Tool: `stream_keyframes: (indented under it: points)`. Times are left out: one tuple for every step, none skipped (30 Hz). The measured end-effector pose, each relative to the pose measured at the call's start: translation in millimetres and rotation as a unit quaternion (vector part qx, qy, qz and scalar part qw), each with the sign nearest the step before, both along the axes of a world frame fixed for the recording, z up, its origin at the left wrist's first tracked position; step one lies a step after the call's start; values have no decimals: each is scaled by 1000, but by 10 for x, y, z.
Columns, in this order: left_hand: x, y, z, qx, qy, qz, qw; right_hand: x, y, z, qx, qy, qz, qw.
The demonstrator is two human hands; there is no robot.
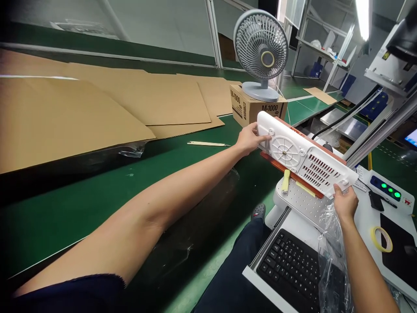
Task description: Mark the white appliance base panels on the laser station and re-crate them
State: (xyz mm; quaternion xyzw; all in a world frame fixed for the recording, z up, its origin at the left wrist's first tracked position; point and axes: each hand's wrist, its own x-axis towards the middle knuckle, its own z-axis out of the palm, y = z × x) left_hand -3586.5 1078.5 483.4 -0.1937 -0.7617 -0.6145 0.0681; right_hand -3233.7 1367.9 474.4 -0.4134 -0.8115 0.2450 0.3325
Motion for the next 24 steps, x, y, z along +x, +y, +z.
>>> stream_keyframes:
  points:
    - [-10,2,1,-5,0,1,1000,1,-6,9,2,-2,1,1000]
    - [-19,2,0,-12,1,4,1000,5,-16,18,4,-3,3,1000]
    - [-28,1,-1,-19,3,8,1000,10,-28,26,8,-6,4,1000]
    - [-37,-1,-1,-25,6,10,1000,16,-41,31,11,-9,5,1000]
    - [-48,-3,0,-31,10,12,999,21,-51,34,14,-11,5,1000]
    - [-62,-3,1,-37,15,13,999,23,-58,35,16,-13,6,1000]
    - [-77,-2,2,-43,19,13,999,23,-59,34,19,-14,6,1000]
    - [-94,-1,-1,-48,22,13,999,19,-55,32,21,-13,6,1000]
    - [-110,0,-8,-54,24,13,998,13,-44,30,23,-11,6,1000]
    - [-123,0,-19,-60,24,14,998,4,-29,28,24,-9,7,1000]
    - [-133,-2,-36,-65,23,15,998,-5,-10,25,26,-8,6,1000]
    - [-139,-5,-56,-70,22,17,997,-15,9,23,30,-8,6,1000]
    - [-143,-9,-78,-75,22,19,997,-23,25,21,32,-8,6,999]
    - [-144,-13,-101,-81,23,23,996,-28,38,17,34,-7,7,999]
    - [-145,-16,-124,-86,25,27,996,-30,44,12,33,-8,9,999]
    - [-146,-18,-146,-92,28,31,995,-30,44,6,31,-9,11,999]
    - [-149,-18,-168,-98,30,35,994,-27,39,-1,28,-10,11,1000]
    - [-155,-15,-192,-104,31,38,993,-22,29,-10,25,-11,10,1000]
    - [-163,-11,-218,-107,32,42,993,-18,17,-19,23,-11,9,1000]
    - [-173,-4,-248,-108,34,48,992,-14,6,-28,24,-11,8,1000]
    - [-187,3,-280,-107,36,53,992,-11,-3,-36,26,-12,7,1000]
    - [-203,12,-313,-102,37,56,993,-11,-8,-42,27,-14,6,1000]
    - [-222,21,-343,-92,38,55,994,-15,-8,-46,25,-18,8,1000]
    - [-241,30,-366,-77,39,49,995,-21,-4,-46,19,-24,9,999]
